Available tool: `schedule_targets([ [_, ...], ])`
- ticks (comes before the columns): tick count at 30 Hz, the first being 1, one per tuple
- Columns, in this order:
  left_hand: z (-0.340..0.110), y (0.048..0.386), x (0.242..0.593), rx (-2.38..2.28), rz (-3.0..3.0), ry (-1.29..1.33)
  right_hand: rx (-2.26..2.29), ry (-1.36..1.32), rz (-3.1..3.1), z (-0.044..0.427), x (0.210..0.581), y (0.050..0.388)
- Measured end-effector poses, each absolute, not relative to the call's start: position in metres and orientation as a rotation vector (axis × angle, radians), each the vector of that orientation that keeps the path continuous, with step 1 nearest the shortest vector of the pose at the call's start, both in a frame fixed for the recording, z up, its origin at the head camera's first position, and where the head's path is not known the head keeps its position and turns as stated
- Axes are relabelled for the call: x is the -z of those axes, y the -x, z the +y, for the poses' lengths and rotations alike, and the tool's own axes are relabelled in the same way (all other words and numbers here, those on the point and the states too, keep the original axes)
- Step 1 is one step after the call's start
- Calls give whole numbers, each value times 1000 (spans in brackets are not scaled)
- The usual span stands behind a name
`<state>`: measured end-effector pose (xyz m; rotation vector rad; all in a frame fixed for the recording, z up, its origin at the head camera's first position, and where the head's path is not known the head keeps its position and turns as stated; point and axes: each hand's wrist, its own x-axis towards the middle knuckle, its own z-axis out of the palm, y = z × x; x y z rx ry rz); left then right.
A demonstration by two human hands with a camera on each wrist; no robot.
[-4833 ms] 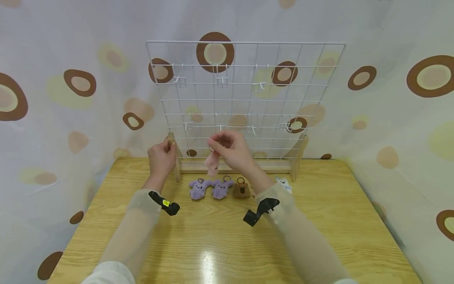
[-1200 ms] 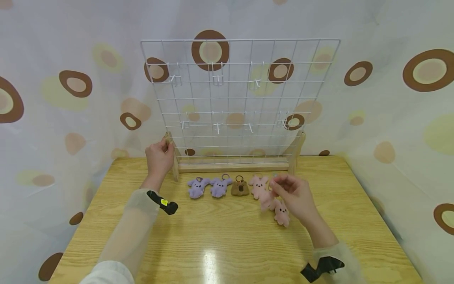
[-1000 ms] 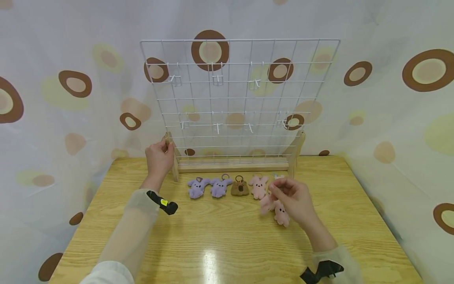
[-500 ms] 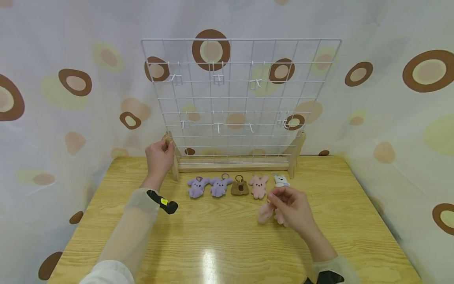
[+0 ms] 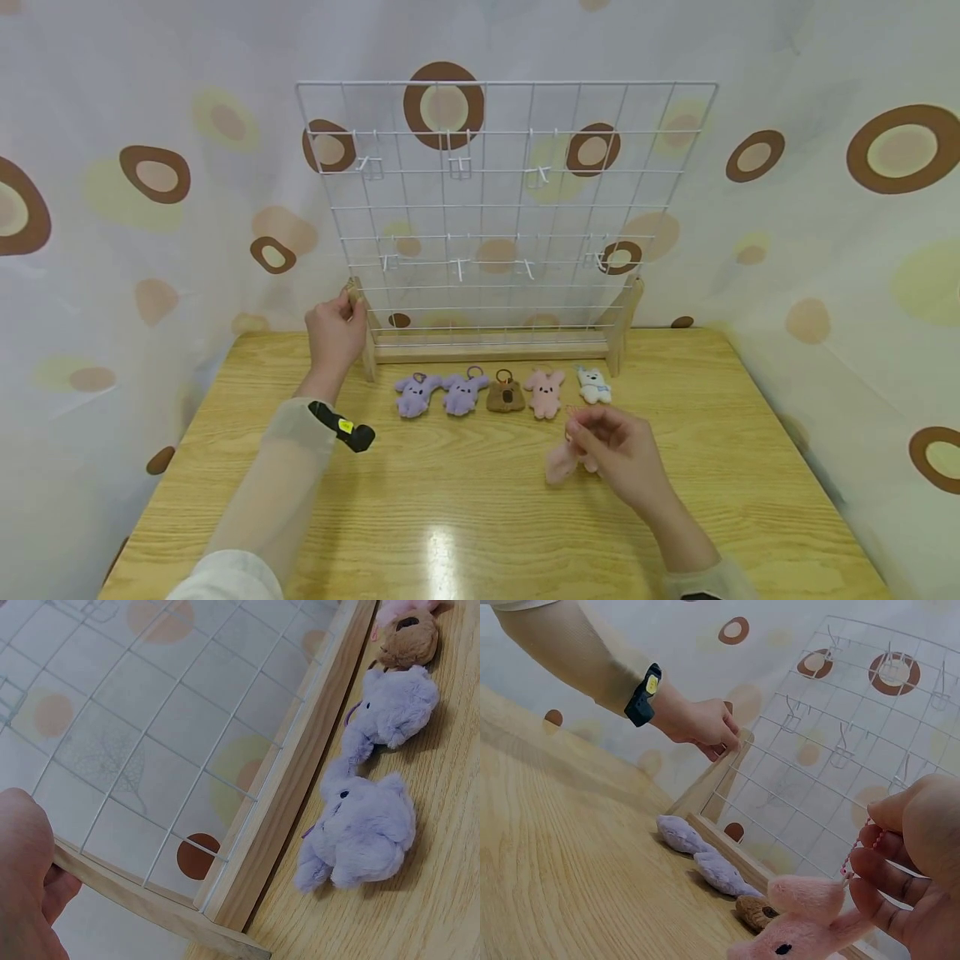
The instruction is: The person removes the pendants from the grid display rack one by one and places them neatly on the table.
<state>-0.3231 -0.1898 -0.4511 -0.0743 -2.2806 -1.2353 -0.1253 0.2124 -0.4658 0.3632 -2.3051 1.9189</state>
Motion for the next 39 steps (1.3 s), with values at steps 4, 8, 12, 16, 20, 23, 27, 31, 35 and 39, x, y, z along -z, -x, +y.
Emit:
schedule_targets([
  [4,-190,324,452,1226,-2286,72,-1937,-341,-2323,211,469,124],
  [8,-191,324,453,1231,-2288,70,-1933,-286,-2359,209,474,127],
  [12,-190,324,452,1231,-2280,85,-1910,-246,-2382,208,478,131],
  [16,-190,323,450,1218,-2268,101,-1925,-210,-2379,208,483,135],
  [20,-189,322,450,1229,-2266,95,-1930,-177,-2391,206,486,140],
  [23,-189,322,450,1231,-2269,85,-1921,-183,-2396,205,489,143],
  [27,-190,322,451,1238,-2271,79,-1909,-202,-2395,203,494,147],
  [31,-190,322,451,1250,-2272,76,-1913,-196,-2415,202,499,152],
  [35,-191,322,451,1253,-2273,74,-1913,-193,-2445,200,501,158],
  [39,-191,322,451,1258,-2273,76,-1895,-154,-2484,197,504,163],
])
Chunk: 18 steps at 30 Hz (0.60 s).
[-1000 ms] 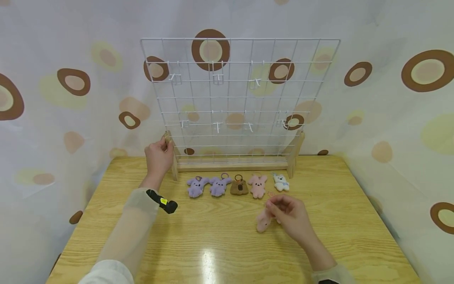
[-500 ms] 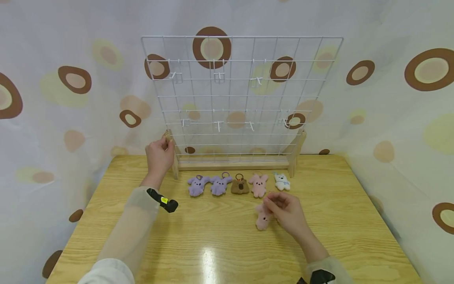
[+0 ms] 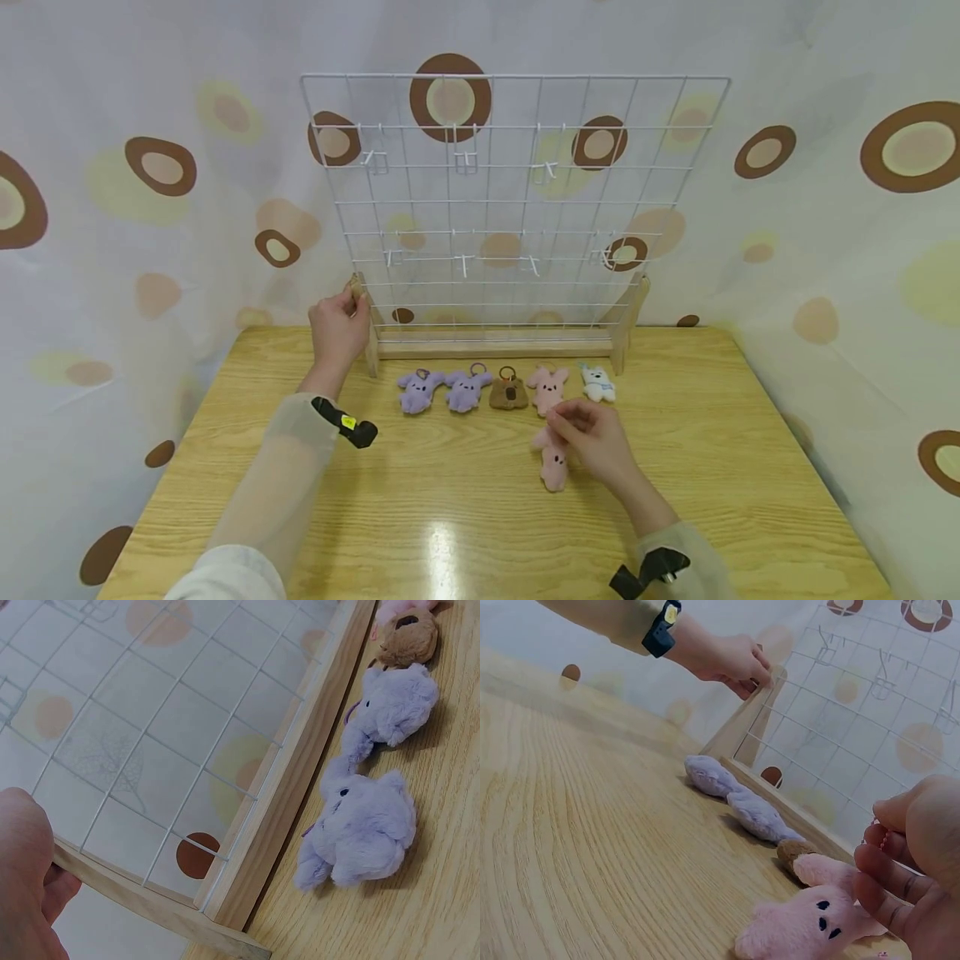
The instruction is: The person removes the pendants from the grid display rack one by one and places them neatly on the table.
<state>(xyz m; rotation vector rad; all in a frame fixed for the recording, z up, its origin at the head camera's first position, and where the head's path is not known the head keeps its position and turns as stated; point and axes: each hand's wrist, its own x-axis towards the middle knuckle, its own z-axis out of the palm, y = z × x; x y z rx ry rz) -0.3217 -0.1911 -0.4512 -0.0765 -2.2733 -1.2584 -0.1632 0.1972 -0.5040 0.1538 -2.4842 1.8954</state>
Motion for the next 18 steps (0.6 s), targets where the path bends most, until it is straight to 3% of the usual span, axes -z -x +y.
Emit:
schedule_targets([
  [18,-191,324,453,1246,-2261,79,-1883,-44,-2573,191,510,174],
])
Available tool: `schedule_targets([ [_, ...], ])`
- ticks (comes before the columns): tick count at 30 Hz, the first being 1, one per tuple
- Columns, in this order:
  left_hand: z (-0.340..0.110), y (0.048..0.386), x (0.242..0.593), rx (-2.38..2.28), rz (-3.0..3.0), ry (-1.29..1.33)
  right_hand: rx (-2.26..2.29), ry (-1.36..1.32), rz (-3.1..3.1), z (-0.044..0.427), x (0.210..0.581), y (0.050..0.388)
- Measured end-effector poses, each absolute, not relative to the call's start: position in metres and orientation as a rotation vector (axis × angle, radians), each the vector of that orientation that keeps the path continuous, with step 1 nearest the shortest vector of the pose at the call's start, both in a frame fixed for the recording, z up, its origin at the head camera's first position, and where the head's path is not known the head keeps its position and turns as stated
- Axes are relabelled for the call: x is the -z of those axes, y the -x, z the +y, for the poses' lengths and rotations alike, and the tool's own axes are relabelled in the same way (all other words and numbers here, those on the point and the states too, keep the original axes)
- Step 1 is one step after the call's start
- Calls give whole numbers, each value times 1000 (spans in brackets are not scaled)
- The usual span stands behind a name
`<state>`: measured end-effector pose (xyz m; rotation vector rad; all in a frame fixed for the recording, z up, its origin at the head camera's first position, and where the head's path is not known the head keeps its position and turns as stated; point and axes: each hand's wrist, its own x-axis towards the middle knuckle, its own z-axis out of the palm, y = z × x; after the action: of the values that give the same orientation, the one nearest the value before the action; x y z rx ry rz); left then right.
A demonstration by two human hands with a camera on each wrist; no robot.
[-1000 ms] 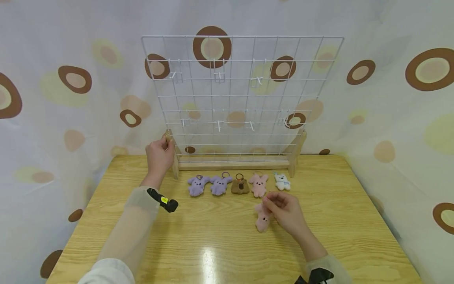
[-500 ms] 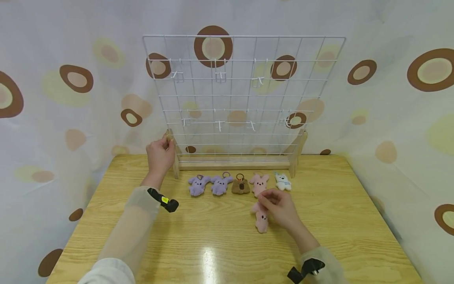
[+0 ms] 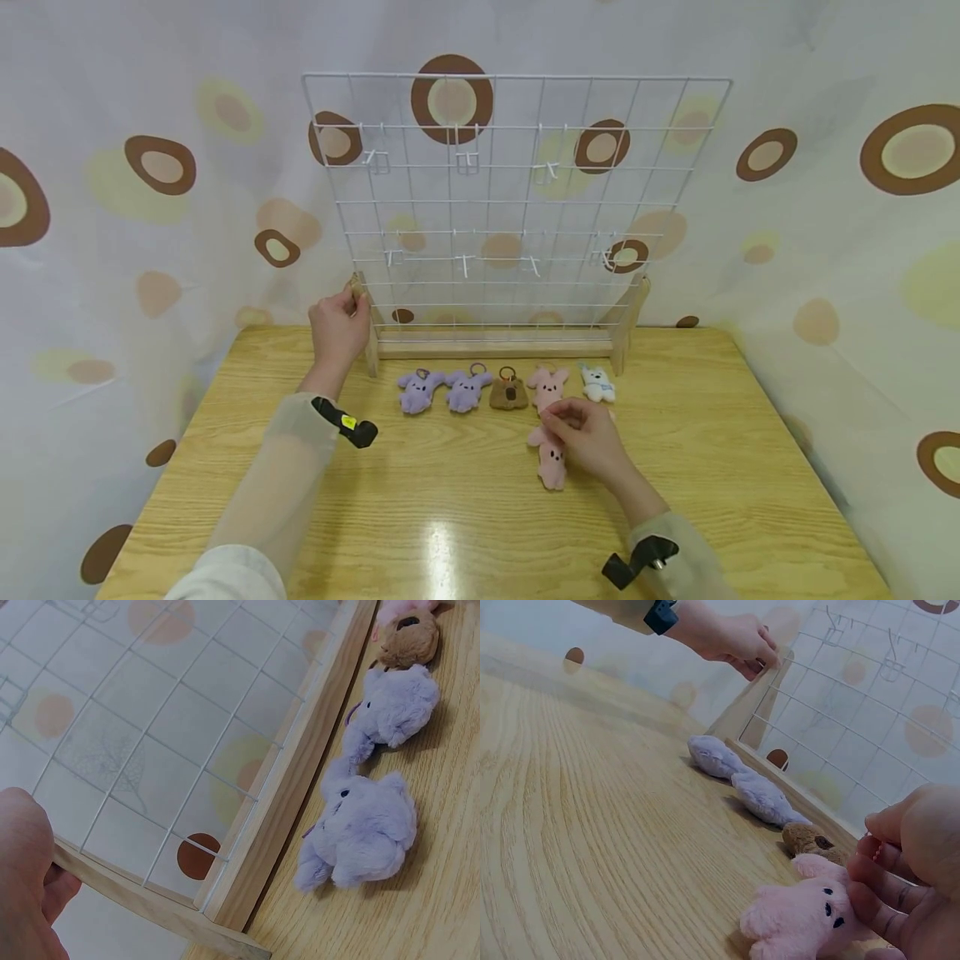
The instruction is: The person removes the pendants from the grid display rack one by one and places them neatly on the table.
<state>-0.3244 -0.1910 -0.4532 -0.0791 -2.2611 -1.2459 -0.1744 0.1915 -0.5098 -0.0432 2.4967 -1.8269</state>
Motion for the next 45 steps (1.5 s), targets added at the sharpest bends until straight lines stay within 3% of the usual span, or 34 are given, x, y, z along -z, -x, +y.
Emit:
schedule_targets([
  [45,-196,323,449,1283,-2286,52,1633,129,2554,196,510,202],
])
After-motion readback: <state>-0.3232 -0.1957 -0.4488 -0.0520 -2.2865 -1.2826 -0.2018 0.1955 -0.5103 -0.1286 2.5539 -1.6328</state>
